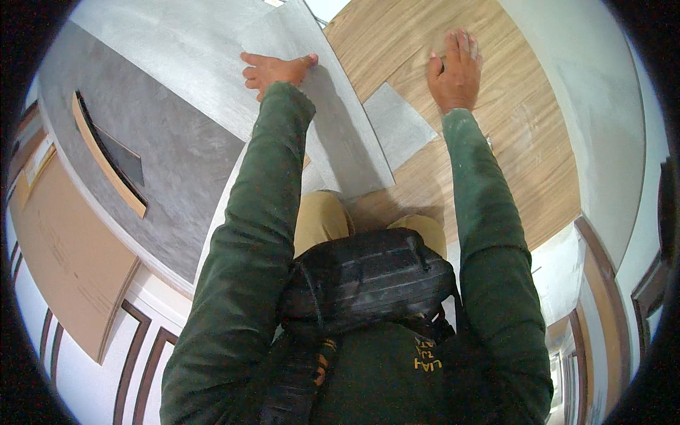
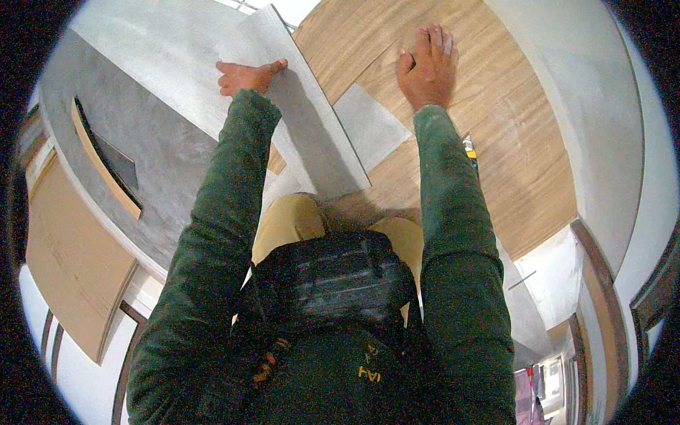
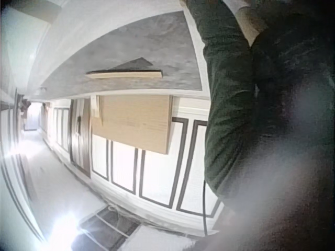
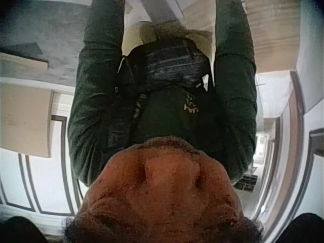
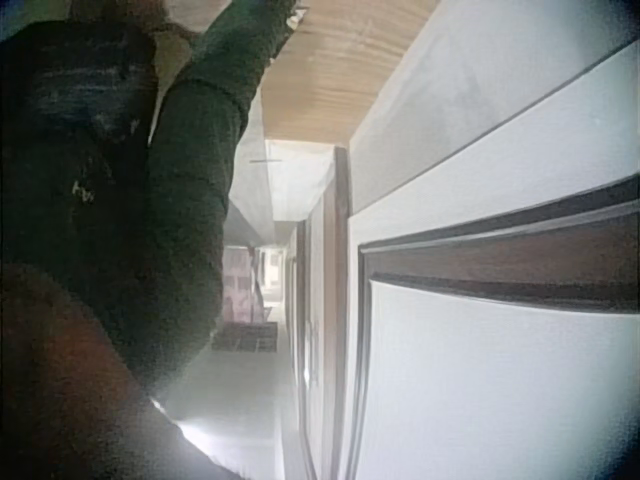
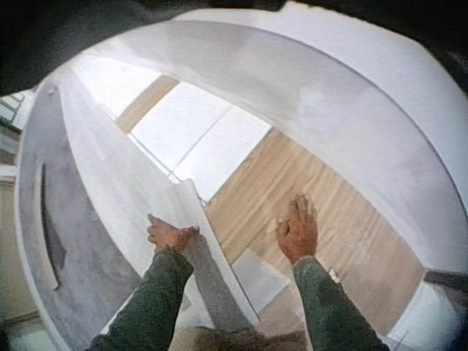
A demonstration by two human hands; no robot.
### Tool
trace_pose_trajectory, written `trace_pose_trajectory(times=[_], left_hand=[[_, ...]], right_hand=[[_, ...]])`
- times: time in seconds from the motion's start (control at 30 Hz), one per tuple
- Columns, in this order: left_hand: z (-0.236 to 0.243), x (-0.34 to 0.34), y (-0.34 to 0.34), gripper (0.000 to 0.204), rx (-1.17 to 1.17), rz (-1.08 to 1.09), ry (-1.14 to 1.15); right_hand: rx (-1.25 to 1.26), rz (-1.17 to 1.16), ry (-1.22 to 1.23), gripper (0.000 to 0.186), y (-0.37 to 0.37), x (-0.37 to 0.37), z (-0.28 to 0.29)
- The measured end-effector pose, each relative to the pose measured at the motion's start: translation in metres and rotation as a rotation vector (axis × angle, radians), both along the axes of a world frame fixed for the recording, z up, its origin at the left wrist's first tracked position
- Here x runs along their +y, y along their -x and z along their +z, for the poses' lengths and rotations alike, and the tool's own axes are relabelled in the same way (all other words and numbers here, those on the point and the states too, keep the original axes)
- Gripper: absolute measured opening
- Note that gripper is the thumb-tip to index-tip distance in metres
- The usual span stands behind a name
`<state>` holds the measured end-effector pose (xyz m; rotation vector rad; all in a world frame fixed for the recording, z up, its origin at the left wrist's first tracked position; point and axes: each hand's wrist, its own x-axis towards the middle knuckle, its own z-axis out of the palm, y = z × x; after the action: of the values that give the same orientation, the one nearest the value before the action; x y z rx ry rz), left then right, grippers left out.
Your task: The person measures and cuts vinyl flooring planks using a utility knife, then fits and presses the pieces onto the floor surface.
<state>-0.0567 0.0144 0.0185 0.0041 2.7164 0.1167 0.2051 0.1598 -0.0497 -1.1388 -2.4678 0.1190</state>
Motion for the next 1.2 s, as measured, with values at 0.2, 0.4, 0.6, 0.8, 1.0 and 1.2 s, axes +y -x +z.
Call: trace_pose_trajectory(times=[0.2, 0.4, 0.6, 0.8, 1.0, 1.2], left_hand=[[-0.011, -0.058, 0.068, 0.065, -0.288, 0.007, -0.468], [0.034, -0.050, 0.037, 0.019, -0.462, 0.214, -1.068], [0.088, -0.024, -0.012, 0.016, -0.572, 0.265, -1.184], [0.094, 0.004, -0.063, 0.035, -0.864, 0.235, -1.158], [0.007, -0.040, -0.067, 0.118, -0.150, -0.532, -0.007], [0.031, -0.024, -0.061, 0.119, -0.107, -0.534, 0.090]], right_hand=[[0.009, 0.001, 0.090, 0.054, 0.006, 0.002, 0.010], [0.227, -0.024, 0.366, 0.054, -0.017, -0.013, 0.022], [0.522, -0.139, 1.161, 0.032, -0.022, -0.111, 0.132], [0.307, -0.505, 0.879, 0.017, -0.126, -0.096, 0.167], [0.338, -0.836, 0.629, 0.026, -0.305, -0.115, 0.158], [0.070, -0.887, 0.689, 0.027, -0.397, -0.172, 0.169]])
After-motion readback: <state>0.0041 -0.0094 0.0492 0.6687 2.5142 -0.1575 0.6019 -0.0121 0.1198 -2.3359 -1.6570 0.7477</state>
